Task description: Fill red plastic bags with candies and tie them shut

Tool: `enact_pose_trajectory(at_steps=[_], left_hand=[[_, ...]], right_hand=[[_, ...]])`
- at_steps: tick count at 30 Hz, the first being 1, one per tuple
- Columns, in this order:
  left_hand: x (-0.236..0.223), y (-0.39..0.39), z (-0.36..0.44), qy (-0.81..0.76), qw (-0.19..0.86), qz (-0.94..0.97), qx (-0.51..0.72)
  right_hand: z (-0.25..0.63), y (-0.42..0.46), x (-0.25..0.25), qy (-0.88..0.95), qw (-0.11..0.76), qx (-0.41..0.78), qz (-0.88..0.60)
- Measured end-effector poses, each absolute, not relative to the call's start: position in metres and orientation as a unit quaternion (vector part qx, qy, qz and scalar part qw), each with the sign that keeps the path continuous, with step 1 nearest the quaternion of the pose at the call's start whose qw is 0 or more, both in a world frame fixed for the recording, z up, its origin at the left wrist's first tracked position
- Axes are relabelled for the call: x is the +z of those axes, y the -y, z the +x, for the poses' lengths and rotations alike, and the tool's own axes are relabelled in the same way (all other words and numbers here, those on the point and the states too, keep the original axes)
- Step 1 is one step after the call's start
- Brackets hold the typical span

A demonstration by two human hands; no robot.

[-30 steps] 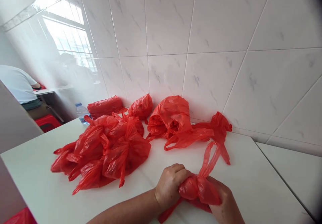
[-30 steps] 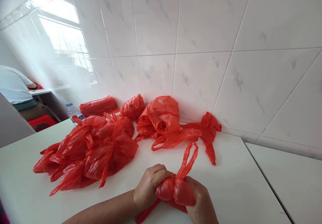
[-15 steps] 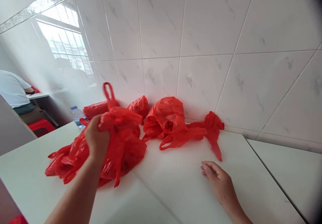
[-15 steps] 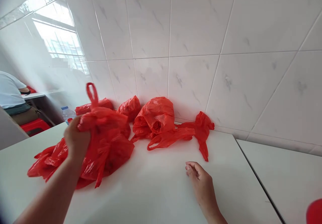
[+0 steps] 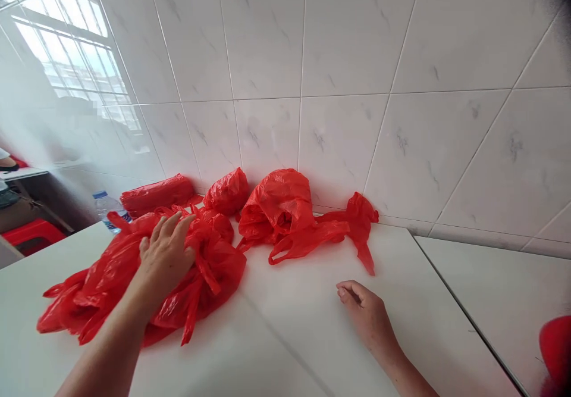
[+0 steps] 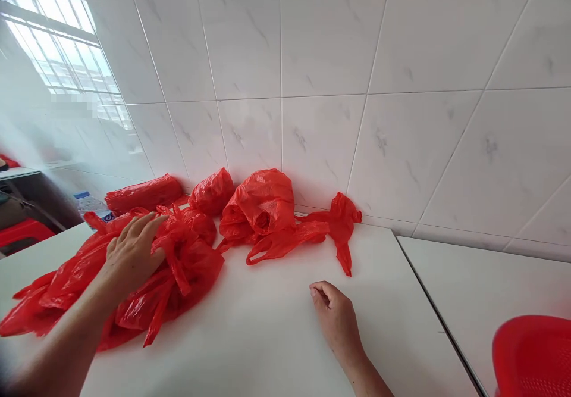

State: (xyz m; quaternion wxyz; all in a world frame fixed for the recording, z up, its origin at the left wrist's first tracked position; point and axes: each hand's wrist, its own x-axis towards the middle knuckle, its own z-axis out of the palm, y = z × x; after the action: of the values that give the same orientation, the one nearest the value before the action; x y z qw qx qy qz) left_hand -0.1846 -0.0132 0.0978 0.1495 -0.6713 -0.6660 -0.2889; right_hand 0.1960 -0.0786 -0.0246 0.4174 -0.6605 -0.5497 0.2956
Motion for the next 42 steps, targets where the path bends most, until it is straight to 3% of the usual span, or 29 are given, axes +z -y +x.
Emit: enact_pose_trajectory(at_steps=[3,6,13,20,25,31,34,42], left_hand=[[0.095,0.012,-0.136,0.528,0.149,-0.734,-0.401],[0.067,-0.004,-0.085,0.435,-0.018,-0.829,-0.351],[-0.001,-0.037,-0.014,0.423,-0.088,-0.849,-0.305],[-0.004,0.019,0.023,0.334,-0.129,-0.893,-0.272],[0.004,0.046,0.029,0.183,-0.174,-0.937,-0.243],[0.000,0.031,0.019,0.281,-0.158,-0.875,-0.360],[-0.006,0.022,0.014,0.340,-0.130,-0.862,-0.352],[-0.010,0.008,0.006,0.373,-0.258,-0.818,-0.354]], right_hand=[[0.195,0.077,-0.026,0.558,0.424,0.286,-0.654],[0.195,0.077,-0.026,0.563,0.431,0.276,-0.648],[0.194,0.078,-0.023,0.577,0.458,0.261,-0.624],[0.192,0.075,-0.018,0.519,0.532,0.270,-0.611],[0.193,0.072,-0.020,0.481,0.526,0.248,-0.656],[0.200,0.074,-0.019,0.486,0.534,0.304,-0.622],[0.200,0.078,-0.012,0.485,0.524,0.365,-0.597],[0.208,0.087,0.014,0.457,0.547,0.404,-0.573]])
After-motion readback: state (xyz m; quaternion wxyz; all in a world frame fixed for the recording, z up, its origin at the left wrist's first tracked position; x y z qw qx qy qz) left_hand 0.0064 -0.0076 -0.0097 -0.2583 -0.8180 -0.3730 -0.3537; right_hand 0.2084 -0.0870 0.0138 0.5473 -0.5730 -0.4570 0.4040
